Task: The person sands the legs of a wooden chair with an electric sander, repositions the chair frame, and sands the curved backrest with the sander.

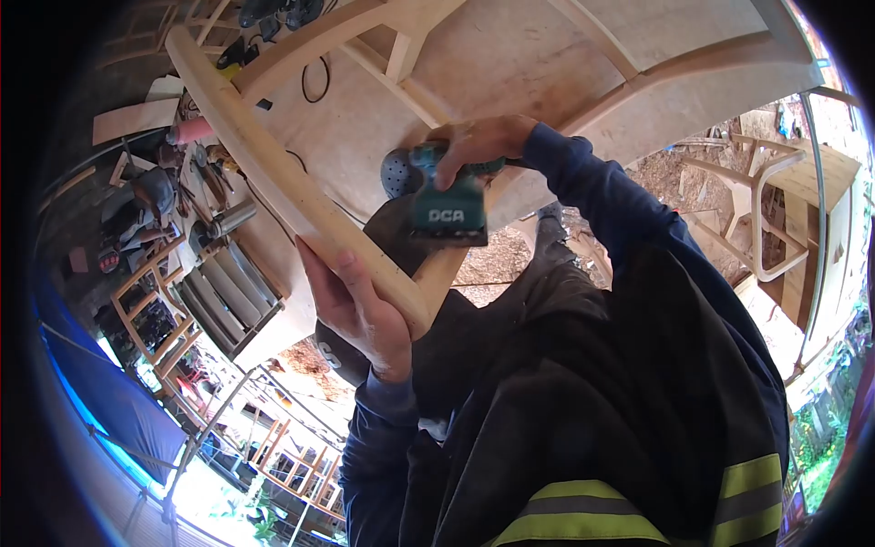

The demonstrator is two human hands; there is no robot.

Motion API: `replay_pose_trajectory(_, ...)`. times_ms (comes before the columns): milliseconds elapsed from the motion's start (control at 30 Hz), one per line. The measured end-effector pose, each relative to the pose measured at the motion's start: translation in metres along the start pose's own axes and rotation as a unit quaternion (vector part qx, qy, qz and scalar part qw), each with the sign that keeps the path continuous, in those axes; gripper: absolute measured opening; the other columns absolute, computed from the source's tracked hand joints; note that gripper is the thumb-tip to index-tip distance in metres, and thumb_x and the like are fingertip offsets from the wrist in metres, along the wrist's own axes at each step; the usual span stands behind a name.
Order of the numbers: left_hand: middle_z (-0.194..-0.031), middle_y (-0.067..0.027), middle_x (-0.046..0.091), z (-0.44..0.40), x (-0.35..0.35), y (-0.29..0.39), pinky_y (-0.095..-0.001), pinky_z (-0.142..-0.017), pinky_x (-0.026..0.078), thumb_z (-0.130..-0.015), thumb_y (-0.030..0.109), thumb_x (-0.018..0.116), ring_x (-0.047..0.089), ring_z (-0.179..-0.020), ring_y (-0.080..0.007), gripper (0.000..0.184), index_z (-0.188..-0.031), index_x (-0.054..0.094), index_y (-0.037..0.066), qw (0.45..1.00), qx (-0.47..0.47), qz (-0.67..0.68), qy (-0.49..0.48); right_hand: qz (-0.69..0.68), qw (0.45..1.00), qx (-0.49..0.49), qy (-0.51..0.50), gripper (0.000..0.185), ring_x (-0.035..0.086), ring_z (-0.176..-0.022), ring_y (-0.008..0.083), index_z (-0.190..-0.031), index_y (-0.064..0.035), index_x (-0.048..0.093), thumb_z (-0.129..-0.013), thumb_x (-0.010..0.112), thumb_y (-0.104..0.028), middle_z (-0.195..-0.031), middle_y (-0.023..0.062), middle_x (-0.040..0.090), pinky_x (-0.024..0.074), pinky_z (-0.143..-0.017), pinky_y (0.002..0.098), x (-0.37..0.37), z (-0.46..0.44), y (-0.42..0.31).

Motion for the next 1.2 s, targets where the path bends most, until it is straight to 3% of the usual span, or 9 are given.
replay_pose_trajectory(100, -0.14, -0.0222, 0.057, 0.0, 0.001, 0.0, -0.0322, -0.1, 0.047, -0.107, 0.028, 0.054, 0.059, -0.118, -0.0228, 0.063, -0.153, 0.035, -0.009, 1.0, -0.005, 0.0, -0.001, 0.043, 0.998, -0.004, -0.043, 0.074, 0.064, -0.072, 0.0155, -0.133, 0.0015, 0.058, -0.071, 0.081, -0.032, -0.098, 0.0078, 0.066, 0.0531, -0.054, 0.0288, 0.016, 0.014, -0.052)
replay_pose_trajectory(300, -0.133, -0.0216, 0.061, 0.002, 0.0, -0.002, -0.0303, -0.095, 0.049, -0.106, 0.026, 0.056, 0.061, -0.11, -0.0206, 0.065, -0.155, 0.032, -0.009, 1.0, -0.014, 0.012, 0.001, 0.008, 0.997, 0.077, -0.031, 0.067, 0.058, -0.058, 0.0114, -0.129, -0.0005, 0.06, -0.072, 0.081, -0.03, -0.082, 0.0057, 0.064, 0.0486, -0.051, 0.0277, 0.004, -0.011, 0.007)
replay_pose_trajectory(500, -0.129, -0.0227, 0.063, 0.0, -0.001, 0.002, -0.031, -0.09, 0.052, -0.103, 0.024, 0.06, 0.063, -0.105, -0.0201, 0.068, -0.156, 0.031, -0.007, 0.999, -0.017, 0.025, 0.015, 0.016, 0.997, 0.054, -0.055, 0.065, 0.055, -0.056, 0.0099, -0.128, -0.0038, 0.061, -0.072, 0.084, -0.029, -0.08, 0.0028, 0.063, 0.0464, -0.048, 0.0253, 0.022, 0.013, -0.068)
replay_pose_trajectory(600, -0.132, -0.0243, 0.062, -0.001, -0.002, 0.001, -0.0316, -0.093, 0.051, -0.102, 0.023, 0.06, 0.063, -0.109, -0.0214, 0.069, -0.155, 0.03, -0.009, 1.0, -0.019, 0.007, 0.007, 0.023, 0.995, 0.059, -0.081, 0.066, 0.056, -0.059, 0.0096, -0.13, -0.0052, 0.06, -0.073, 0.084, -0.029, -0.082, 0.0017, 0.064, 0.0477, -0.051, 0.025, 0.023, -0.009, -0.042)
replay_pose_trajectory(700, -0.134, -0.0259, 0.061, 0.002, 0.0, -0.009, -0.0321, -0.096, 0.05, -0.102, 0.023, 0.061, 0.062, -0.113, -0.0221, 0.071, -0.155, 0.028, -0.011, 0.997, -0.062, 0.043, -0.002, 0.035, 0.989, 0.138, -0.04, 0.07, 0.058, -0.064, 0.0099, -0.134, -0.0043, 0.059, -0.072, 0.084, -0.027, -0.086, 0.0017, 0.063, 0.0493, -0.056, 0.0259, 0.004, -0.03, 0.014)
replay_pose_trajectory(800, -0.135, -0.0274, 0.059, 0.002, 0.001, -0.007, -0.0322, -0.097, 0.049, -0.101, 0.023, 0.062, 0.061, -0.115, -0.0228, 0.073, -0.155, 0.027, -0.012, 0.995, -0.066, 0.073, -0.006, 0.1, 0.991, 0.085, -0.036, 0.072, 0.059, -0.069, 0.0102, -0.135, -0.0033, 0.058, -0.072, 0.084, -0.027, -0.091, 0.0023, 0.064, 0.0502, -0.058, 0.0256, -0.01, -0.05, 0.05)
replay_pose_trajectory(1000, -0.135, -0.0281, 0.059, 0.003, 0.0, -0.01, -0.0343, -0.098, 0.05, -0.101, 0.025, 0.062, 0.062, -0.115, -0.0249, 0.073, -0.155, 0.028, -0.011, 0.996, -0.064, 0.059, -0.005, 0.043, 0.988, 0.09, -0.116, 0.076, 0.06, -0.076, 0.0103, -0.138, -0.0034, 0.056, -0.071, 0.084, -0.027, -0.097, 0.003, 0.065, 0.0504, -0.059, 0.0248, 0.028, -0.001, -0.054)
replay_pose_trajectory(1100, -0.136, -0.0282, 0.059, 0.002, -0.001, -0.002, -0.0356, -0.097, 0.05, -0.102, 0.027, 0.061, 0.062, -0.116, -0.0264, 0.071, -0.155, 0.031, -0.009, 0.998, -0.034, 0.044, 0.012, -0.006, 0.995, 0.1, -0.027, 0.076, 0.06, -0.074, 0.011, -0.138, -0.0051, 0.056, -0.071, 0.084, -0.026, -0.095, 0.0031, 0.065, 0.0493, -0.058, 0.0239, 0.011, -0.011, -0.014)
replay_pose_trajectory(1200, -0.138, -0.0264, 0.057, 0.003, 0.0, -0.002, -0.0345, -0.099, 0.049, -0.103, 0.026, 0.06, 0.061, -0.117, -0.0255, 0.067, -0.154, 0.034, -0.007, 0.999, -0.02, 0.037, 0.021, -0.014, 0.993, 0.11, 0.026, 0.059, 0.063, -0.072, 0.0124, -0.125, -0.0061, 0.063, -0.073, 0.083, -0.028, -0.092, 0.0059, 0.066, 0.0498, -0.058, 0.0262, -0.021, -0.034, 0.081)
Point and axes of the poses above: each hand's wrist, its own z-axis away from the middle knuckle, its own x-axis out of the palm, y = z × x, the point moved 10 cm from there along -z, towards the middle knuckle
